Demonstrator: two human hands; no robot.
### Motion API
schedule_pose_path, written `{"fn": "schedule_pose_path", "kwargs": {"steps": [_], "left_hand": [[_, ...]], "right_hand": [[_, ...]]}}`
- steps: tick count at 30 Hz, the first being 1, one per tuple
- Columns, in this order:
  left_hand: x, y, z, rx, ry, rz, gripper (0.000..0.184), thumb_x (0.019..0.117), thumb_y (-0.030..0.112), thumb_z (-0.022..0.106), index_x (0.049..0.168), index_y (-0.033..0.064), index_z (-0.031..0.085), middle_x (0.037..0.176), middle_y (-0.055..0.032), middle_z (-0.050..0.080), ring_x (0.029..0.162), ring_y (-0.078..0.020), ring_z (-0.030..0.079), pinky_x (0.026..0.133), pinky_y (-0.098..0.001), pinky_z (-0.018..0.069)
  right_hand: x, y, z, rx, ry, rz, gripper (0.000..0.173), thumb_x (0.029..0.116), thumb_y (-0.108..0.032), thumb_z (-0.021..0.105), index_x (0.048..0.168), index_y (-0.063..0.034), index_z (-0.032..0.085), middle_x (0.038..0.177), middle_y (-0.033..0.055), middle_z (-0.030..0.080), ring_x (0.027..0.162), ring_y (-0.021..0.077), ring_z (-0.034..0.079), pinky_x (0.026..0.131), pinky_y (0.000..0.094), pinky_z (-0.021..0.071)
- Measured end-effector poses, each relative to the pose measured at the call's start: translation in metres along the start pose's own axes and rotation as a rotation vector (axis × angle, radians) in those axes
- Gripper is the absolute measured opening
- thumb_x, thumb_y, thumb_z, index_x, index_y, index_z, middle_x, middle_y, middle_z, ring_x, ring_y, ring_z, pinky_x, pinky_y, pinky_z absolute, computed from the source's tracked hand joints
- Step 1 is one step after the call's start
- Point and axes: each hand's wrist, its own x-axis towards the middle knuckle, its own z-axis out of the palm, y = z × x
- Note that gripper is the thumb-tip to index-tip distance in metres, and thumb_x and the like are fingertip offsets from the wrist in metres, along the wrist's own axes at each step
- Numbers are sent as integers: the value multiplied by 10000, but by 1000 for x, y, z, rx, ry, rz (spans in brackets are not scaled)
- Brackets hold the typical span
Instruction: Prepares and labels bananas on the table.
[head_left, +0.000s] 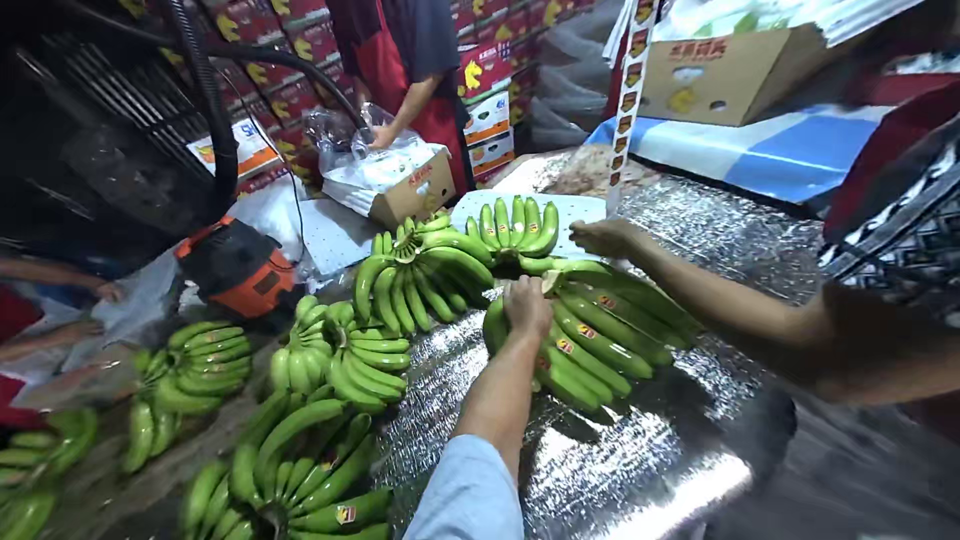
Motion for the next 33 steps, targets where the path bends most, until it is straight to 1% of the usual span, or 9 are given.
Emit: {"fn": "schedule_pose_path", "kwargs": {"steps": [3, 6, 10, 13, 18, 22, 26, 29, 33], "left_hand": [[-12, 6, -11, -79, 11, 129, 382, 975, 216, 682, 1332, 82, 668, 1413, -155, 608, 1377, -324, 511, 1234, -568, 240], [-69, -3, -41, -497, 31, 287, 283, 966, 146, 689, 1220, 26, 715, 1362, -164, 626, 1300, -288, 568, 1126, -497, 438], [-179, -32, -97, -1012, -366, 69, 369, 1084, 170, 452, 1325, -81, 576, 1219, -153, 674, 1094, -151, 661, 1009, -338, 525], [-213, -79, -119, -1078, -454, 43, 404, 970, 41, 595, 1358, -56, 540, 1186, -119, 660, 1005, -135, 664, 917, -327, 564], [-209, -152, -196, -574, -360, 289, 247, 990, 32, 579, 1206, -28, 683, 1057, -97, 710, 918, -92, 669, 867, -268, 557], [-209, -181, -240, -246, -441, 603, 260, 977, 11, 543, 1122, 23, 758, 1045, -136, 703, 1040, -250, 645, 976, -515, 458], [-221, -185, -241, -151, 1, 504, 136, 925, 82, 687, 1027, 58, 773, 1133, -130, 723, 1180, -317, 634, 1095, -611, 376], [-224, -190, -217, -132, 474, 530, 76, 864, 166, 765, 925, 132, 795, 1073, -75, 727, 1107, -280, 662, 1066, -637, 387], [-227, -178, -208, -5, 622, 500, 93, 853, 166, 768, 925, 127, 812, 982, -59, 768, 1001, -263, 728, 1071, -721, 343]], "right_hand": [[16, 123, -3, 131, 43, 66, 369, 938, 68, 593, 1294, 150, 541, 1177, 198, 660, 990, 134, 660, 911, 239, 519], [11, 225, 43, 582, 311, -87, 343, 850, 96, 647, 1166, -35, 665, 900, -33, 738, 712, 53, 683, 648, 237, 602], [40, 208, 98, 892, 379, -21, 289, 880, 101, 599, 1128, -41, 646, 921, 13, 714, 736, 90, 682, 662, 249, 607], [52, 187, 129, 827, 329, -15, 321, 930, 93, 590, 1235, -8, 591, 938, 41, 711, 743, 91, 691, 663, 244, 605], [53, 169, 149, -59, 69, -296, 240, 979, -185, 633, 1133, -22, 718, 817, 17, 717, 636, 55, 656, 616, 260, 582], [70, 128, 171, -213, -408, -345, 174, 915, -164, 710, 1041, -46, 695, 1162, 67, 691, 1047, 112, 648, 907, 329, 536], [86, 118, 212, 7, -519, -185, 177, 867, 36, 687, 916, -61, 547, 777, -44, 580, 672, 13, 561, 642, 193, 490], [88, 113, 222, 155, -341, -197, 231, 868, 59, 668, 1042, -50, 563, 865, -23, 672, 717, 36, 652, 696, 227, 565], [101, 95, 221, 171, -407, -290, 472, 934, 49, 581, 1398, -34, 558, 1100, 31, 729, 878, 50, 701, 818, 242, 588]]}}
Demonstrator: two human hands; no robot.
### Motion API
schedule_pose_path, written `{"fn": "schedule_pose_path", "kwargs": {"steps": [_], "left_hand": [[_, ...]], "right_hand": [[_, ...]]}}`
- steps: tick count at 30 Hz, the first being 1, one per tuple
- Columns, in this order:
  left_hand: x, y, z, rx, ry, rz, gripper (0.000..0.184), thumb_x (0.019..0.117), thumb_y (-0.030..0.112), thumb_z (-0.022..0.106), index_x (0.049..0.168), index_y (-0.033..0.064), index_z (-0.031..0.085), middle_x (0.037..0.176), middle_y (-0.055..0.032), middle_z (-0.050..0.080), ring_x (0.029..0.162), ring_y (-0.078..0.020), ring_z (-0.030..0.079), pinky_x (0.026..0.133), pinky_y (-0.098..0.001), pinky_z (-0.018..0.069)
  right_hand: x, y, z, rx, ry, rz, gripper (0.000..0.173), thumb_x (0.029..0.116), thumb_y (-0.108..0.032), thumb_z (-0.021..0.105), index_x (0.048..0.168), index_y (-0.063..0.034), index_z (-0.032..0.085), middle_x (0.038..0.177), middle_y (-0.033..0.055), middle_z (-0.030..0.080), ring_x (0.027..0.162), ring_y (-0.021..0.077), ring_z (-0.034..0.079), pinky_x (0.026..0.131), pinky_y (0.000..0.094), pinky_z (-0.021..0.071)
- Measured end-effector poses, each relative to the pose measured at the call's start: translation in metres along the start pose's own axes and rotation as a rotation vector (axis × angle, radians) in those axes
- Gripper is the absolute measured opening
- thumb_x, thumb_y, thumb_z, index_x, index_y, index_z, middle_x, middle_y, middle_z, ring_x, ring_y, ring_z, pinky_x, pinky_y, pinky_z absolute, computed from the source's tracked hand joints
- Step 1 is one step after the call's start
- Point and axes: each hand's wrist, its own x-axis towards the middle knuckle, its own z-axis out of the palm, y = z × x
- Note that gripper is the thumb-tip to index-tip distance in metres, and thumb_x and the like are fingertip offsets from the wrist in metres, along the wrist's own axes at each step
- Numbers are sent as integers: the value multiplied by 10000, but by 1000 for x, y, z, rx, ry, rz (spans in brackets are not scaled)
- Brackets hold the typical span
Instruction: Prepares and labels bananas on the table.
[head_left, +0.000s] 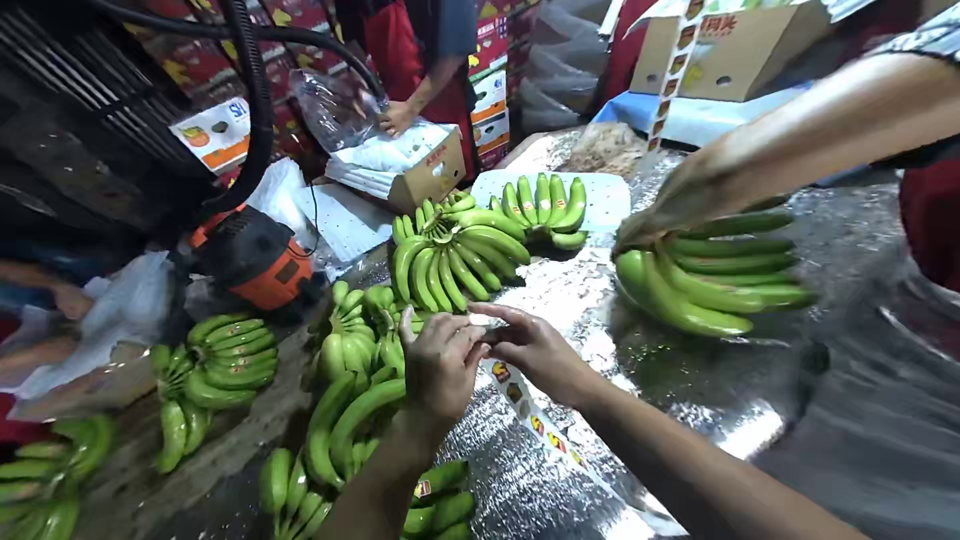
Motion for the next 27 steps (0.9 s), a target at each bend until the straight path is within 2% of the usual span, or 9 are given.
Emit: {"fn": "schedule_pose_path", "kwargs": {"steps": [5, 9, 11, 13, 16, 18, 21, 25, 27], "left_hand": [[7, 2, 4, 173, 235, 71, 131, 921, 121, 679, 828, 99, 768, 948, -75, 764, 1001, -216, 729, 1146, -658, 309], [-15, -8, 31, 195, 199, 162, 149, 1017, 168, 600, 937, 123, 717, 1074, -61, 751, 1151, -193, 681, 1201, -600, 299], [-22, -20, 53, 90, 111, 133, 191, 1046, 238, 572, 929, 123, 669, 1105, -50, 729, 1202, -173, 648, 1197, -490, 359], [-17, -32, 71, -122, 13, -5, 210, 1042, 236, 575, 931, 70, 637, 1111, -94, 706, 1204, -186, 635, 1120, -381, 458], [19, -60, 84, -216, -162, -459, 213, 1005, 88, 565, 1057, -104, 638, 1049, -194, 675, 1000, -225, 672, 916, -382, 561], [51, -95, 102, -32, -391, -640, 250, 1031, 93, 544, 1168, -92, 639, 1131, -232, 681, 1062, -311, 678, 975, -466, 537], [82, -143, 150, 294, -726, -600, 270, 1053, 109, 514, 1233, -47, 641, 1259, -231, 660, 1211, -372, 634, 1055, -537, 482], [104, -178, 200, 613, -980, -438, 371, 1042, -29, 406, 1387, -55, 540, 1303, -296, 624, 1264, -454, 591, 1063, -586, 459], [112, -188, 214, 732, -981, -367, 385, 1021, -62, 418, 1386, -40, 537, 1248, -295, 648, 1218, -461, 616, 1032, -607, 463]], "right_hand": [[17, -8, -10, 101, -188, -52, 428, 945, -21, 564, 1371, -35, 601, 1179, 16, 690, 966, 28, 661, 866, 228, 558], [17, 30, -21, 561, -291, 90, 392, 1079, -241, 425, 1359, -24, 592, 1163, 31, 706, 1037, 83, 663, 955, 283, 535], [18, 55, -32, 628, -215, 231, 525, 1117, -361, 267, 1350, -25, 596, 1124, 37, 718, 989, 79, 670, 915, 273, 537], [24, 76, -54, 538, -69, 310, 544, 1127, -373, 241, 1299, -17, 616, 1061, 25, 723, 929, 63, 671, 881, 254, 542], [47, 103, -102, 341, 136, 337, 322, 1092, -233, 434, 1197, -18, 650, 872, -3, 678, 740, 49, 634, 703, 241, 545], [61, 111, -131, 276, 177, 331, 328, 1004, -52, 578, 1324, 15, 601, 1007, 89, 681, 770, 113, 652, 699, 285, 569], [76, 124, -147, 182, 152, 250, 569, 893, 89, 626, 1440, -43, 539, 1030, 88, 701, 665, 92, 627, 605, 252, 540], [88, 140, -151, 168, 98, 276, 215, 918, 41, 653, 1106, -28, 733, 958, 33, 736, 687, 55, 638, 629, 220, 537], [94, 148, -153, 210, 111, 325, 181, 940, 3, 639, 1093, -13, 735, 919, 30, 724, 670, 51, 615, 627, 221, 522]]}}
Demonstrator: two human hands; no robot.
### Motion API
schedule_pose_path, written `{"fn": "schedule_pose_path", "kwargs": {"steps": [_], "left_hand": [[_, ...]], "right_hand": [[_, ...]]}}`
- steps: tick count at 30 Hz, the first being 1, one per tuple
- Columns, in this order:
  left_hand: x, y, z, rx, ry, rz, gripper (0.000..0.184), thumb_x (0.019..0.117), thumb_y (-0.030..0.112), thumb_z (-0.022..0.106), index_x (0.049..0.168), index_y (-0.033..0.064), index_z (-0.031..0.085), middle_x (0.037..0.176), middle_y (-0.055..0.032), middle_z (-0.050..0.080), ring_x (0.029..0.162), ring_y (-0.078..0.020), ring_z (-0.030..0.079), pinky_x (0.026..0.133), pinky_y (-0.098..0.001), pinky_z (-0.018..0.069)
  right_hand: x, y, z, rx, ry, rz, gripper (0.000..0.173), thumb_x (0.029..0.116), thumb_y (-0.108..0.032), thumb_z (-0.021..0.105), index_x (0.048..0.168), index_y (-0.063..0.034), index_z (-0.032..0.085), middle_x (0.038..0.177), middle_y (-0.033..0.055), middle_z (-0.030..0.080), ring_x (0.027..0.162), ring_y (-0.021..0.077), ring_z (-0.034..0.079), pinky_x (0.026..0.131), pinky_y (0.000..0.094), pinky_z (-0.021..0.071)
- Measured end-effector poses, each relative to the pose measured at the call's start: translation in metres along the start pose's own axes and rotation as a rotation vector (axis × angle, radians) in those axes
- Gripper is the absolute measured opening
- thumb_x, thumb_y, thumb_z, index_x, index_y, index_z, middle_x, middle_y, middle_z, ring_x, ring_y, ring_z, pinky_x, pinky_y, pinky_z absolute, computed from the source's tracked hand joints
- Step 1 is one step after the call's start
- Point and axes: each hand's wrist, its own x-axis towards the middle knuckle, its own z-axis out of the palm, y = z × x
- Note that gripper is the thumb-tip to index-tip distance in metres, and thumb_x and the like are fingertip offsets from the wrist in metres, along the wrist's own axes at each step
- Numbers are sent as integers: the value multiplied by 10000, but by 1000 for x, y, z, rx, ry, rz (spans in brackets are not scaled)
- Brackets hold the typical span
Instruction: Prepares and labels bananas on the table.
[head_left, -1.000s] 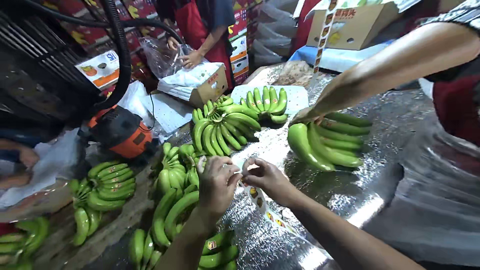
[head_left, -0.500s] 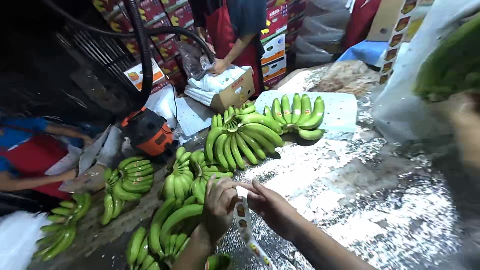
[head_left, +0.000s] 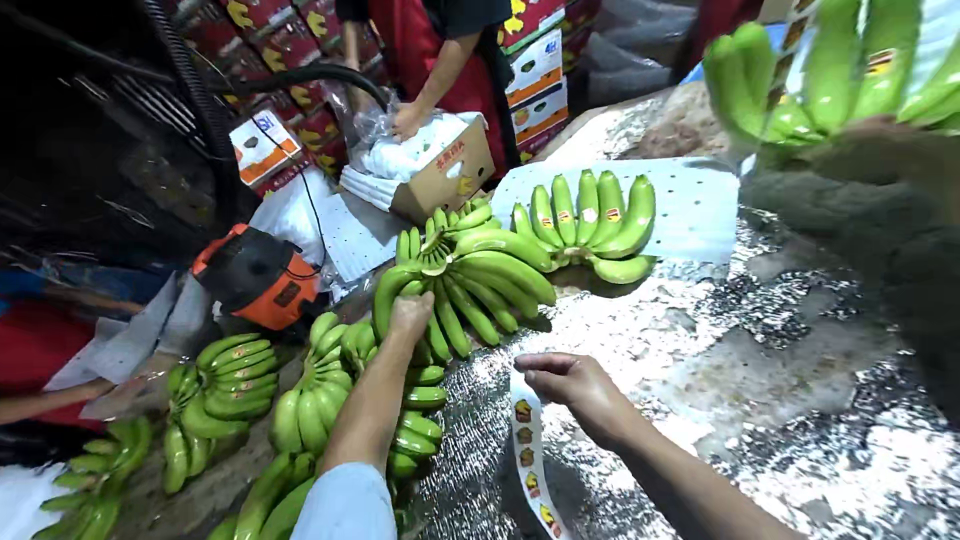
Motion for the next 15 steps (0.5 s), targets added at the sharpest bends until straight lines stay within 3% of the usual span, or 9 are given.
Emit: {"fn": "schedule_pose_path", "kwargs": {"steps": [2, 4, 6, 9, 12, 15], "left_hand": [[6, 7, -5, 9, 2, -31, 380, 1005, -75, 449, 1369, -36, 551, 1292, -293, 620, 1256, -468, 575, 1038, -631, 427], [-8, 18, -18, -116, 40, 14, 304, 1020, 5, 491, 1292, -25, 623, 1265, -270, 640, 1233, -441, 598, 1023, -608, 454], [-38, 36, -34, -448, 45, 176, 261, 1018, 153, 598, 1199, 3, 712, 1222, -211, 684, 1200, -354, 634, 1062, -540, 467], [-87, 72, -30, -747, 56, 424, 234, 939, 189, 727, 1107, 34, 778, 1140, -137, 736, 1134, -271, 674, 1065, -490, 475], [-108, 93, -2, -658, 339, 478, 103, 884, 136, 757, 939, 51, 776, 979, -107, 751, 997, -265, 723, 1080, -546, 461], [-108, 101, 24, -607, 599, 495, 66, 873, 95, 721, 811, 73, 730, 875, -70, 735, 906, -214, 734, 1075, -531, 474]], "right_hand": [[9, 6, -4, 53, 24, 66, 207, 972, -27, 613, 1151, 6, 710, 934, 48, 705, 678, 70, 610, 643, 244, 527], [18, 12, -6, 87, 42, 115, 233, 979, -27, 596, 1187, 13, 693, 950, 54, 699, 648, 64, 591, 623, 238, 517], [27, 15, -6, 118, 61, 133, 240, 977, -12, 584, 1191, 17, 688, 917, 46, 690, 597, 50, 553, 582, 222, 491], [34, 16, -4, 163, 55, 173, 257, 976, -4, 573, 1211, 11, 676, 955, 51, 687, 603, 54, 554, 579, 222, 492], [35, 20, -1, 199, 44, 209, 267, 972, 4, 571, 1220, 11, 669, 978, 56, 690, 614, 54, 560, 585, 221, 496], [32, 23, 2, 264, 63, 254, 271, 978, 15, 555, 1226, 14, 664, 1015, 60, 689, 605, 44, 539, 574, 203, 473]]}}
